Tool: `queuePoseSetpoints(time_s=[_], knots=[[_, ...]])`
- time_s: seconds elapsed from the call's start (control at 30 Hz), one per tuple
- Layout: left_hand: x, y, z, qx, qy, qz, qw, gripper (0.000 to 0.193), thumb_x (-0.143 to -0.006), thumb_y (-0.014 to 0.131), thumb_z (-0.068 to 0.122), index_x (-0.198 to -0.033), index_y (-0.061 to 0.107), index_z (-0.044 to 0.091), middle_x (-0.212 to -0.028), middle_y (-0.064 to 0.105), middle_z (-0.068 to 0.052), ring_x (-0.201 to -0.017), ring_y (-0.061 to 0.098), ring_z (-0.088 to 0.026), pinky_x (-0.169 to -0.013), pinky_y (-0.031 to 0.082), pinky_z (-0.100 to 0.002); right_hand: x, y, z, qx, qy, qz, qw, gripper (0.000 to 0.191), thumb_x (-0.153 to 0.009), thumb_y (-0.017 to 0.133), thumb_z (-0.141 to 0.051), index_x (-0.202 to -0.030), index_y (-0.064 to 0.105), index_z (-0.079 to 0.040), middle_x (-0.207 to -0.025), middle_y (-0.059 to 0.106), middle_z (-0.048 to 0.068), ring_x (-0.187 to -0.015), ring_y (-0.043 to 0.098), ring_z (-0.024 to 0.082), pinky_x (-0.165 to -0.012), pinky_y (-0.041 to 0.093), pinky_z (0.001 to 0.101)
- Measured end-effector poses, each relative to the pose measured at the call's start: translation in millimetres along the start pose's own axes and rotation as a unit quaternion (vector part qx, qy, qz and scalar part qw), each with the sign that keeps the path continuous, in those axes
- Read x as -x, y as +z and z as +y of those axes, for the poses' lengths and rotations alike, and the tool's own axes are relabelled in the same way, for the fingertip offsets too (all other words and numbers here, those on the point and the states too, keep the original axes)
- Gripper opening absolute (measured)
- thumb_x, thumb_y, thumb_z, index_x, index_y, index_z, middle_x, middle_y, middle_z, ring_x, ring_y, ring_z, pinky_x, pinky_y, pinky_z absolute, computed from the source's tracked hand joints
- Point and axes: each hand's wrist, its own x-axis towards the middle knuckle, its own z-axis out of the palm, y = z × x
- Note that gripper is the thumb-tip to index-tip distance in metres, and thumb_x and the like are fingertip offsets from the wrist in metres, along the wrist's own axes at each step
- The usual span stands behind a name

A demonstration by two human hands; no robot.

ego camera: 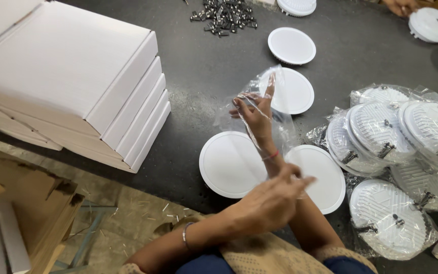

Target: The person wipes round LED panel light covers with a cloth, places each panel into a clear plastic bag, wraps and seals the bag around it, and stacks the wrapped panels with others on the workbench. They occasionally reach into a bag on the floor for more plastic bags and handle cardboard boxes beside the bench.

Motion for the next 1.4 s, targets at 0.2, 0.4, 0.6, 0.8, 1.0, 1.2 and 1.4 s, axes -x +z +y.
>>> queuePoseSetpoints(time_s=[0.2, 0.4, 0.6, 0.8, 1.0, 1.2, 1.4], knots=[[-12.0, -55.3, -89.2, -0.161, -0.123, 0.406, 0.891, 0.057, -0.099, 0.078, 0.031, -0.142, 0.048, 0.009, -0.131, 0.058, -0.015, -0.105, 0.065, -0.022, -0.085, 0.062, -0.035, -10.5, -18.3, 0.1, -0.074, -0.029, -0.086, 0.993, 0.108, -0.098, 0.072, -0.018, -0.164, -0.015, -0.014, -0.13, 0.063, 0.024, -0.102, 0.074, 0.026, -0.084, 0.068, 0.036], [-18.8, -79.4, -252.4, 0.313, -0.242, 0.384, 0.834, 0.036, -0.093, 0.079, 0.031, -0.112, 0.07, 0.002, -0.083, 0.064, -0.004, -0.068, 0.057, -0.011, -0.062, 0.05, -0.026, -21.5, -27.6, 16.8, 0.052, -0.059, -0.222, 0.972, 0.093, -0.094, 0.077, -0.031, -0.165, 0.02, -0.011, -0.159, 0.043, 0.026, -0.133, 0.058, 0.036, -0.109, 0.053, 0.0478], [-21.6, -114.0, -290.5, 0.312, -0.293, 0.465, 0.775, 0.029, -0.096, 0.074, 0.033, -0.099, 0.062, 0.007, -0.075, 0.061, 0.0, -0.058, 0.052, -0.008, -0.05, 0.046, -0.024, -17.6, -80.0, 35.8, 0.495, -0.117, -0.219, 0.832, 0.114, -0.066, 0.087, -0.068, -0.155, 0.04, -0.015, -0.169, 0.023, 0.024, -0.156, 0.022, 0.042, -0.125, 0.028, 0.058], [-32.0, -112.8, -320.2, 0.298, -0.284, 0.448, 0.793, 0.017, -0.103, 0.063, 0.023, -0.104, 0.068, 0.007, -0.084, 0.065, 0.0, -0.062, 0.057, -0.008, -0.054, 0.049, -0.025, -31.1, -84.5, 52.7, 0.489, -0.002, -0.178, 0.854, 0.14, -0.061, 0.088, -0.07, -0.163, 0.018, -0.005, -0.167, 0.008, 0.03, -0.155, 0.01, 0.047, -0.124, 0.02, 0.0582], [-38.7, -114.3, -345.0, -0.157, -0.274, 0.486, 0.815, 0.033, -0.094, 0.061, 0.0, -0.127, 0.059, 0.003, -0.126, 0.063, -0.016, -0.115, 0.062, -0.032, -0.098, 0.052, -0.045, -21.1, -84.1, 42.6, 0.563, 0.097, -0.145, 0.808, 0.132, -0.065, 0.092, -0.057, -0.16, 0.017, -0.003, -0.162, 0.014, 0.031, -0.15, 0.019, 0.044, -0.114, 0.028, 0.0577], [-55.7, -111.7, -336.5, -0.257, -0.305, 0.416, 0.817, 0.076, -0.099, 0.066, 0.024, -0.161, 0.025, 0.011, -0.165, 0.022, -0.026, -0.149, 0.026, -0.045, -0.12, 0.027, -0.059, 53.1, -95.9, 3.1, 0.522, -0.069, -0.174, 0.832, 0.068, -0.086, 0.084, -0.035, -0.143, 0.052, -0.018, -0.157, 0.047, 0.013, -0.145, 0.048, 0.036, -0.121, 0.04, 0.0469], [-82.7, -46.1, -275.8, -0.269, -0.225, 0.07, 0.934, 0.122, -0.077, 0.079, 0.067, -0.158, 0.006, 0.013, -0.166, 0.005, -0.022, -0.152, 0.007, -0.041, -0.117, 0.006, -0.07, 126.8, -78.1, -17.6, 0.659, -0.149, -0.358, 0.645, 0.079, -0.086, 0.058, -0.003, -0.161, 0.036, -0.018, -0.166, 0.031, 0.006, -0.153, 0.028, 0.025, -0.122, 0.021, 0.0499]])
